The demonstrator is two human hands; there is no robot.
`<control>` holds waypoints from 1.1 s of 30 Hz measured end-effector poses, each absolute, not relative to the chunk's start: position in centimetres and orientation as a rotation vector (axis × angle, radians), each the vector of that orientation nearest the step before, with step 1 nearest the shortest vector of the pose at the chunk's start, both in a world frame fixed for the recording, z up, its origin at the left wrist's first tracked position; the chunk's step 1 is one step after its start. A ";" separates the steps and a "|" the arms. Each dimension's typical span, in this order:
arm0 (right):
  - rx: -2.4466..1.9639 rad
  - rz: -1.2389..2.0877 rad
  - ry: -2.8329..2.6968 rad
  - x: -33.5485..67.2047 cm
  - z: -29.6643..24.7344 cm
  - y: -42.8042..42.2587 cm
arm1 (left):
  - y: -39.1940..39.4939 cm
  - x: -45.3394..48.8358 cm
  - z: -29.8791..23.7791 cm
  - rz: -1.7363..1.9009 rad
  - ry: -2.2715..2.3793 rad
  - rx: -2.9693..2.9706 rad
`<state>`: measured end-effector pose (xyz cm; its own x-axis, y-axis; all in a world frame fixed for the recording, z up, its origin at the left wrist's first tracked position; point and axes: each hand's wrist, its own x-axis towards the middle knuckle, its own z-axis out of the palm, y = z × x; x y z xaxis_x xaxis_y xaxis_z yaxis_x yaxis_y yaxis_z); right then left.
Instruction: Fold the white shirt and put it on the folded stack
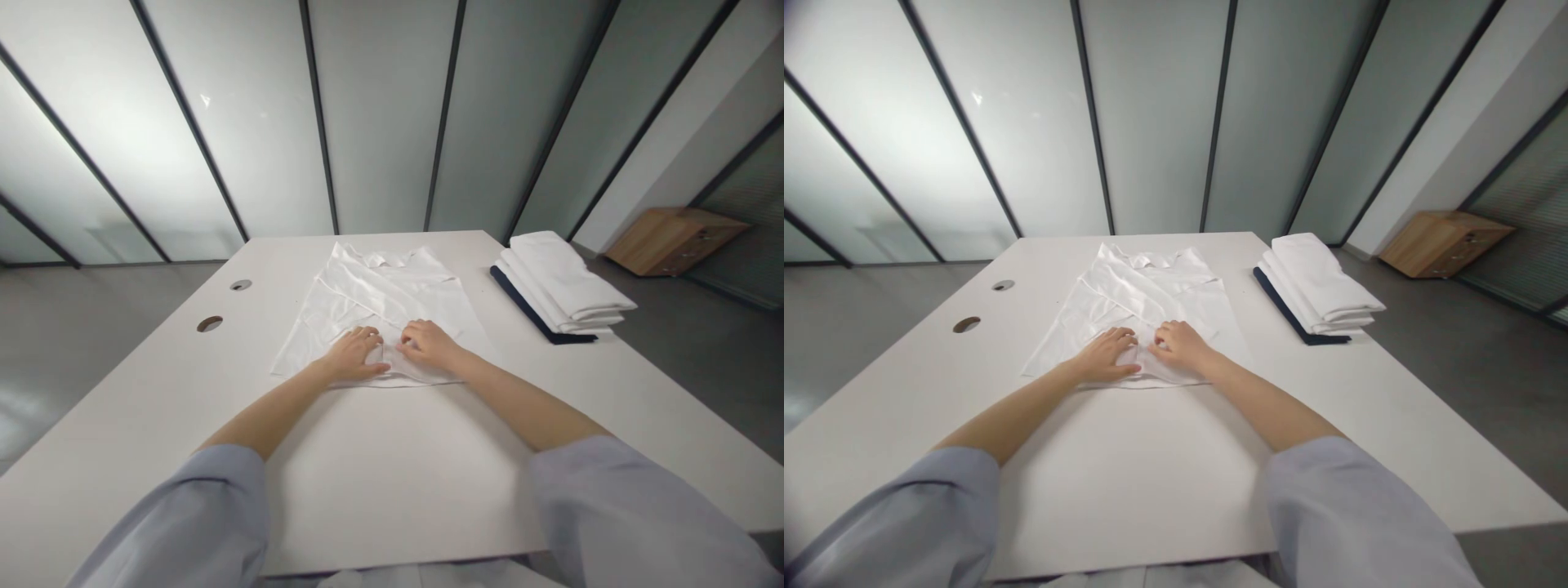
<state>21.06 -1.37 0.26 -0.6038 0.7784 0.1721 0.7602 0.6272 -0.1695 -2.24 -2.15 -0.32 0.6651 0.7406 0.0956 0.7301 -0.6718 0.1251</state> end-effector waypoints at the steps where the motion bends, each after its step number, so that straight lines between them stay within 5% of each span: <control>1: -1.211 0.148 -2.663 21.3 0.2 -2.9 | -2.9 -2.5 -0.3 0.196 1.149 2.812; 22: -1.538 -0.107 -2.614 26.9 -1.6 -7.7 | -4.8 -10.4 0.7 -0.010 1.584 2.714; 33: -1.704 0.330 -2.398 32.9 1.8 -7.7 | -5.0 -14.9 4.8 -0.046 1.605 2.408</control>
<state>32.91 -7.73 1.77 -0.3264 0.9451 0.0185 0.9050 0.3181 -0.2825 -14.94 -5.01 4.79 0.3941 0.9047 -0.1616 0.9125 -0.3642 0.1865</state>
